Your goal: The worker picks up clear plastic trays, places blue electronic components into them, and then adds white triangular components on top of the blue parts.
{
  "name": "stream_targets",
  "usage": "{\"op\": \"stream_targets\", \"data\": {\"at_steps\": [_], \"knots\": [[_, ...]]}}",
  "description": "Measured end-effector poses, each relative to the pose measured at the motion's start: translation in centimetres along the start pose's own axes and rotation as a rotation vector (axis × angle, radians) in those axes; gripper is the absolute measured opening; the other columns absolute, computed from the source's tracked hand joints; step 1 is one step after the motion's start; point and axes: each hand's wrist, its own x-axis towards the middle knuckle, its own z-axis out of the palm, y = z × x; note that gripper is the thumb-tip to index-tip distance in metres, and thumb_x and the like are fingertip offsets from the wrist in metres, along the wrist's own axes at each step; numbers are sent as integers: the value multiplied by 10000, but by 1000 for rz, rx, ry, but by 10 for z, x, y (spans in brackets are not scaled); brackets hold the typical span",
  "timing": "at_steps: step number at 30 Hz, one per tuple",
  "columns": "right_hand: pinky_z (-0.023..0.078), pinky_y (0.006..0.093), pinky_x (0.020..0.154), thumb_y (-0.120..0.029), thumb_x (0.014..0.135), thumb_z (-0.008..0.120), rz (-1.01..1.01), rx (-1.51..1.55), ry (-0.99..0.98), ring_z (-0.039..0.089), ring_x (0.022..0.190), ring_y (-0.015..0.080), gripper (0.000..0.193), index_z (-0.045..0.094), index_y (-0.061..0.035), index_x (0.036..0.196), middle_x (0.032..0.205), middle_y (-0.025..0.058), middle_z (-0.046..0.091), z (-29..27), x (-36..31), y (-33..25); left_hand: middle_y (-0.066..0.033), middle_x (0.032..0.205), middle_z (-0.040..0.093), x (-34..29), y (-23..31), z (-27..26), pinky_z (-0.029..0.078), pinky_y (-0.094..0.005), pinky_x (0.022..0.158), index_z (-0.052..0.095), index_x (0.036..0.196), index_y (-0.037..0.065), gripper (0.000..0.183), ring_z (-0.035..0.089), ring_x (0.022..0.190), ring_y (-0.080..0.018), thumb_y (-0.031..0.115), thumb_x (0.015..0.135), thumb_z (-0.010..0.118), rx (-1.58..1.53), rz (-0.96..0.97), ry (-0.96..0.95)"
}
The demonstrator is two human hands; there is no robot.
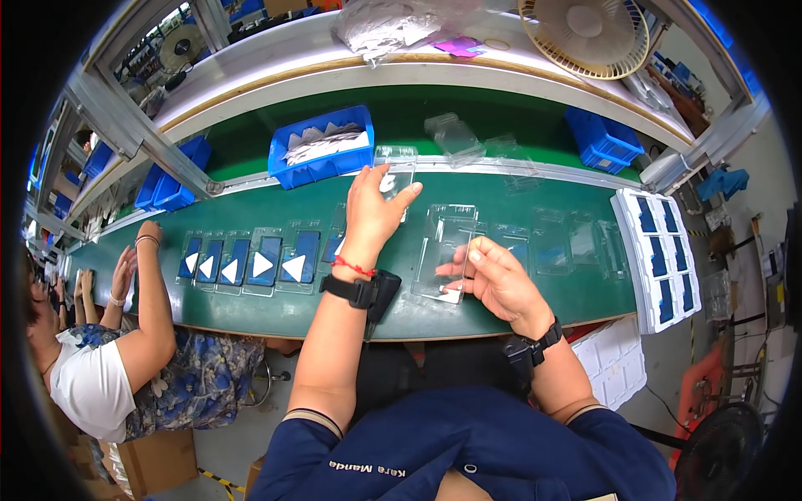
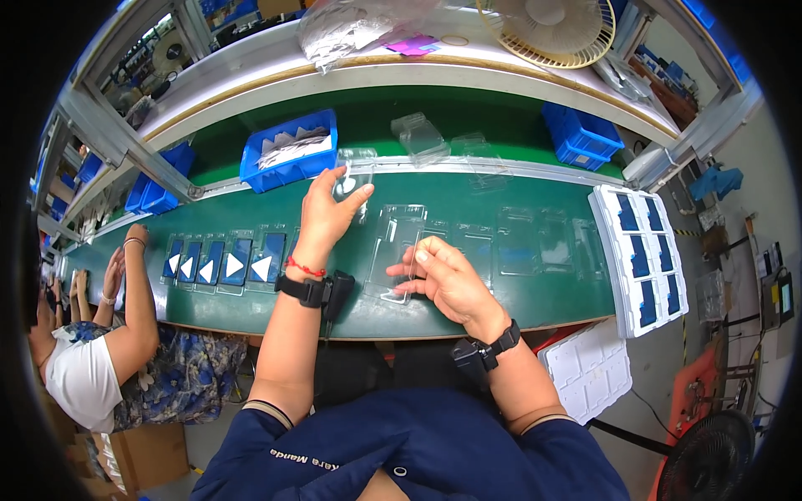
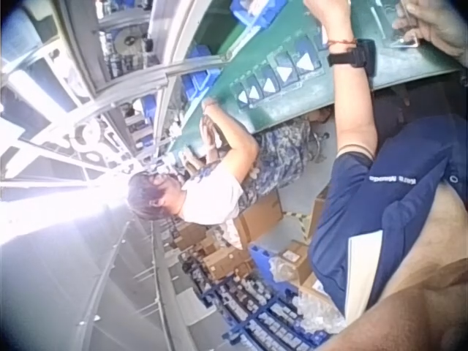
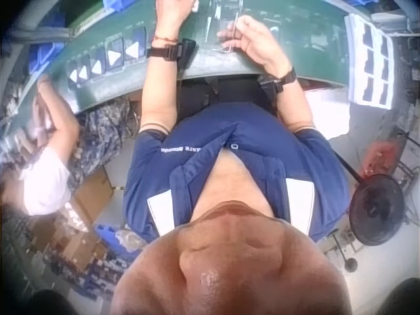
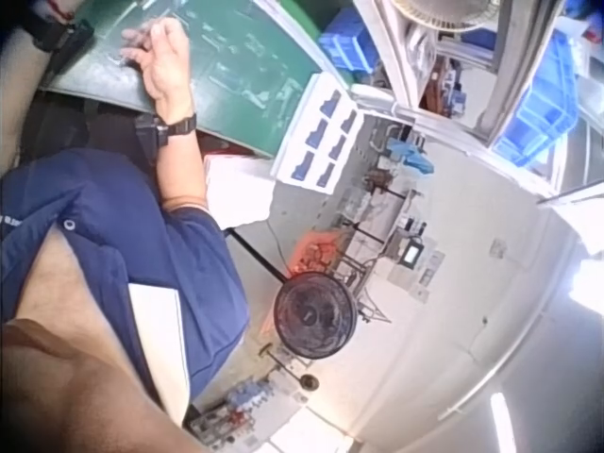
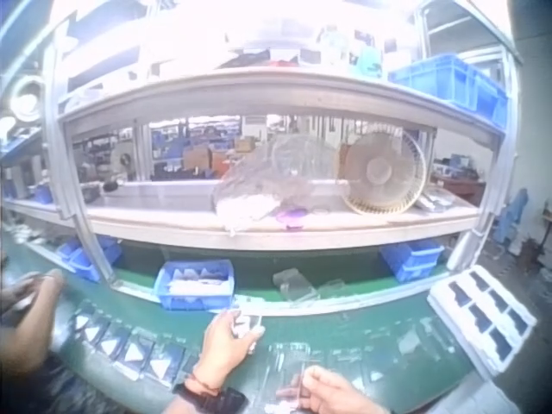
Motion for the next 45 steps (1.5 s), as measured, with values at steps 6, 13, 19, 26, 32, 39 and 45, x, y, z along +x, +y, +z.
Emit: {"op": "stream_targets", "data": {"at_steps": [6, 13, 19, 26, 32, 39, 45], "knots": [[523, 381, 779, -170, 958, 488, 18, 18, 39, 591, 990, 240, 103, 499, -70, 981, 999, 74, 553, -6, 1, 11, -257, 1297, 474, -72, 28, -13, 330, -473, 1025, 616, 1133, 47, 450, 365, 1277, -414, 275, 760, 725, -54, 285, -347], [503, 273, 629, -159, 796, 692, -340, -1066, 436, 615, 819, 152, 273, 589, -20, 1007, 945, 86, 611, -1, 1, -9, -253, 1416, 324, -133, 8, -2, 204, -497, 1085, 419, 1348, 39, 649, 236, 1337, -434, 376, 834, 628, 525, 149, -371], [346, 495, 954, -346, 720, 725, -425, -1783, 919, 428, 1140, 404, 521, 579, -68, 1135, 1190, 225, 493, -82, -66, -47, -290, 1428, 258, -133, 6, 14, 172, -547, 1080, 348, 1365, -26, 849, 179, 1354, -437, 480, 764, 669, 568, 92, -268], [49, 620, 1065, -565, 751, 632, 47, -1791, 1011, 119, 1359, 476, 720, 421, -271, 1374, 1458, 289, 201, -141, -110, -52, -273, 1440, 237, -140, 29, 30, 121, -623, 1052, 362, 1392, 107, 875, 151, 1355, -451, 529, 703, 699, 501, 275, -330], [22, 617, 1066, -560, 774, 599, 57, -1829, 887, 125, 1360, 470, 674, 429, -291, 1368, 1461, 281, 209, -135, -109, -46, -252, 1390, 330, -140, 19, 31, 140, -610, 1053, 441, 1329, 83, 785, 250, 1325, -423, 506, 719, 697, 473, 242, -292], [35, 609, 1070, -543, 762, 624, -9, -1810, 848, 161, 1348, 473, 678, 475, -210, 1334, 1442, 285, 251, -122, -111, -42, -230, 1312, 407, -138, 8, 18, 126, -653, 1028, 487, 1272, 78, 769, 291, 1297, -411, 562, 705, 676, 515, 244, -208], [55, 603, 1072, -505, 767, 643, -102, -1792, 805, 177, 1346, 463, 694, 450, -169, 1343, 1425, 284, 277, -114, -111, -35, -201, 1339, 387, -138, 24, 31, 113, -636, 1038, 482, 1276, 90, 810, 292, 1310, -388, 563, 660, 713, 478, 305, -229]]}}
